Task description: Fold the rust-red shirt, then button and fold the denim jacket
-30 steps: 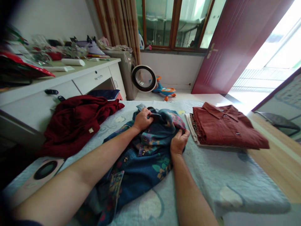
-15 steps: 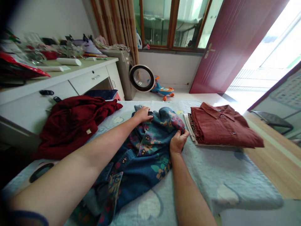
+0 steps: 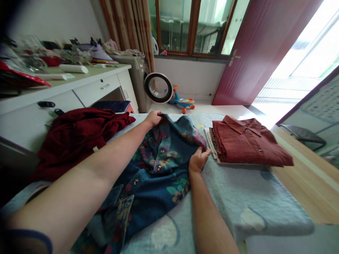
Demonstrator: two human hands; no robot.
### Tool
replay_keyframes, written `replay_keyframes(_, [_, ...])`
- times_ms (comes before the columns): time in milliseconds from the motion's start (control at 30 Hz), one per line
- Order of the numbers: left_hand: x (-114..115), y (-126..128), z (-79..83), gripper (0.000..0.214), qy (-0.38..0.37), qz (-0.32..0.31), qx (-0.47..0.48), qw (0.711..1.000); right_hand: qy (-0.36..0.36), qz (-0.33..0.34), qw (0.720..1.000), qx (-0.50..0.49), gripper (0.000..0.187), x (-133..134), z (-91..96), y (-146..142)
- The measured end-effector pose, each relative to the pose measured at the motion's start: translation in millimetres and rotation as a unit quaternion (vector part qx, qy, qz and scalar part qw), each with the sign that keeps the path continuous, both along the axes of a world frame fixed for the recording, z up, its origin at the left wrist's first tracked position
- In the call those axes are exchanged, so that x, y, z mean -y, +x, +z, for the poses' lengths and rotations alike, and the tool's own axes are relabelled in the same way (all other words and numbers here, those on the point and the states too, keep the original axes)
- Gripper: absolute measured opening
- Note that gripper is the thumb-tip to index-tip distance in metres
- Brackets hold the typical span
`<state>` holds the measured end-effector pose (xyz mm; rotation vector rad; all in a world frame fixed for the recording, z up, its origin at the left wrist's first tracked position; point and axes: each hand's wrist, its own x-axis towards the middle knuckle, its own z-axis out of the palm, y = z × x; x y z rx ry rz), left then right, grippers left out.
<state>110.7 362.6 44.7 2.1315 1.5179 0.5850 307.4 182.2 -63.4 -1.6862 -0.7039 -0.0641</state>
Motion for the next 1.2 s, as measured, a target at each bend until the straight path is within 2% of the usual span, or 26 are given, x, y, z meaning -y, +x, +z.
replay_keyframes(133, [11.3,5.6,-6.4,0.073,0.044,0.035,0.008,0.998,-0.004,0.004,1.0,-0.009,0.029,0.7,3.4,-2.2])
replay_keyframes(233, [28.4,2.7,-9.0,0.088,0.071,0.006,-0.028,0.997,-0.004,0.016,1.0,-0.022,0.033,2.2,6.9,-5.0])
replay_keyframes(333, [51.0,-14.6,-2.2,0.077,0.095,-0.077,-0.076,0.99,0.005,0.041,0.999,-0.013,0.042,3.8,8.9,-8.3])
replay_keyframes(467, [96.4,-52.4,9.0,0.051,0.074,-0.194,-0.15,0.967,0.015,0.058,0.998,0.011,0.052,5.2,10.2,-11.7])
replay_keyframes(567, [137.3,-81.8,8.1,0.048,0.087,-0.205,-0.192,0.956,0.024,0.077,0.997,0.018,0.056,5.7,10.7,-12.6])
replay_keyframes(667, [171.3,-105.4,-3.0,0.046,0.084,-0.189,-0.231,0.951,0.023,0.087,0.996,0.03,0.057,5.4,9.5,-12.2])
replay_keyframes(800, [195.9,-120.5,-31.5,0.049,0.098,-0.164,-0.243,0.951,0.034,0.089,0.995,0.042,0.058,4.0,5.1,-10.6])
replay_keyframes(900, [203.9,-119.9,-56.4,0.049,0.092,-0.116,-0.238,0.96,0.037,0.1,0.993,0.047,0.063,3.3,2.6,-9.9])
replay_keyframes(1000, [208.5,-116.7,-74.8,0.048,0.096,-0.082,-0.227,0.966,0.033,0.109,0.991,0.066,0.071,3.7,3.1,-10.0])
replay_keyframes(1200, [211.7,-117.7,-85.6,0.048,0.128,-0.071,-0.204,0.968,0.007,0.111,0.988,0.105,0.073,5.5,8.7,-13.0])
